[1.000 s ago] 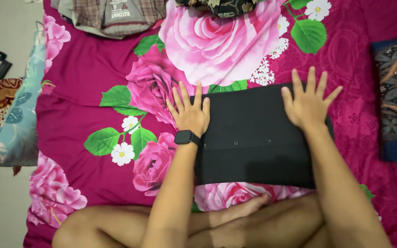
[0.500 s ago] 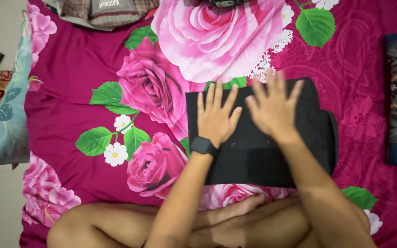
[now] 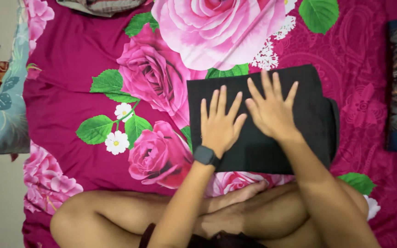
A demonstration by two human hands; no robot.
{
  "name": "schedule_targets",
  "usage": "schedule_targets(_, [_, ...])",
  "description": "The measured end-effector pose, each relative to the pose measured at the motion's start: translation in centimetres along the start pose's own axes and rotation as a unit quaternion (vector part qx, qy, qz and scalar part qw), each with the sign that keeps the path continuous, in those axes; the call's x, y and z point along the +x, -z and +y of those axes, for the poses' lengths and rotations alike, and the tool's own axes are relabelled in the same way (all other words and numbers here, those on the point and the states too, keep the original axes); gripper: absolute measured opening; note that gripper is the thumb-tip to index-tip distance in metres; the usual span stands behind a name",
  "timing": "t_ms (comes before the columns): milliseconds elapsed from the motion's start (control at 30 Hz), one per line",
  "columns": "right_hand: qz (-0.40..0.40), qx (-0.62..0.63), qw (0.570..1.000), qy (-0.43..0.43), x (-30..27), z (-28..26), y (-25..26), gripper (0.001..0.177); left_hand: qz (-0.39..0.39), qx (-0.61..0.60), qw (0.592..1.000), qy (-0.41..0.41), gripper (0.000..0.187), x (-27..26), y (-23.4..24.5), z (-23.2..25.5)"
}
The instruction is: Folding a black shirt while sitting on a bed.
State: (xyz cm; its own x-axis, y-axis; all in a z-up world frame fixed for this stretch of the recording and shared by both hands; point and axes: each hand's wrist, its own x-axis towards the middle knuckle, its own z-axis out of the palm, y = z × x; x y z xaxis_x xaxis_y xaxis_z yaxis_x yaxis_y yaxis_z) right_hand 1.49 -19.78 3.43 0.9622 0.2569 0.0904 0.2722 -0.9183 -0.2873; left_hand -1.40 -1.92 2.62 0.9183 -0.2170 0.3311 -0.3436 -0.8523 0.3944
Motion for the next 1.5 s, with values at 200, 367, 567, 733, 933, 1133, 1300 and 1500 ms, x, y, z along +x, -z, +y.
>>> schedule_targets(200, [0.062,-0.03,0.996,-0.053,-2.7,7.3,1.3,0.056,0.0,0.001,1.0,-0.021,0.061,-3.7,0.5,-4.7])
schedule_targets(367, [0.059,-0.076,0.991,-0.089,-5.3,5.1,1.2,0.06,0.004,0.006,0.999,-0.032,0.059,-4.7,1.3,-5.2])
schedule_targets(567, [0.007,-0.089,0.991,-0.097,-8.3,2.0,0.3,0.067,0.027,-0.021,0.999,-0.005,0.065,-7.9,1.6,-3.9])
schedule_targets(733, [-0.03,-0.097,0.984,-0.15,-9.8,2.0,1.2,0.066,0.017,-0.018,1.0,-0.005,0.07,-10.4,2.3,-3.8])
schedule_targets(933, [-0.028,-0.094,0.975,-0.197,-12.3,2.2,0.2,0.073,-0.025,0.003,0.999,-0.045,0.069,-12.9,3.2,-3.9])
schedule_targets(1133, [-0.054,-0.108,0.963,-0.241,-14.6,1.2,-0.2,0.083,-0.022,0.006,0.999,-0.048,0.068,-14.9,3.0,-3.5])
schedule_targets(1300, [-0.076,-0.126,0.948,-0.282,-15.5,-0.1,0.1,0.085,-0.025,-0.019,0.998,-0.053,0.066,-16.4,3.4,-3.1])
schedule_targets(1500, [-0.073,-0.125,0.945,-0.293,-15.8,-1.5,1.2,0.085,-0.018,-0.042,0.998,-0.05,0.072,-16.7,4.2,-2.9])
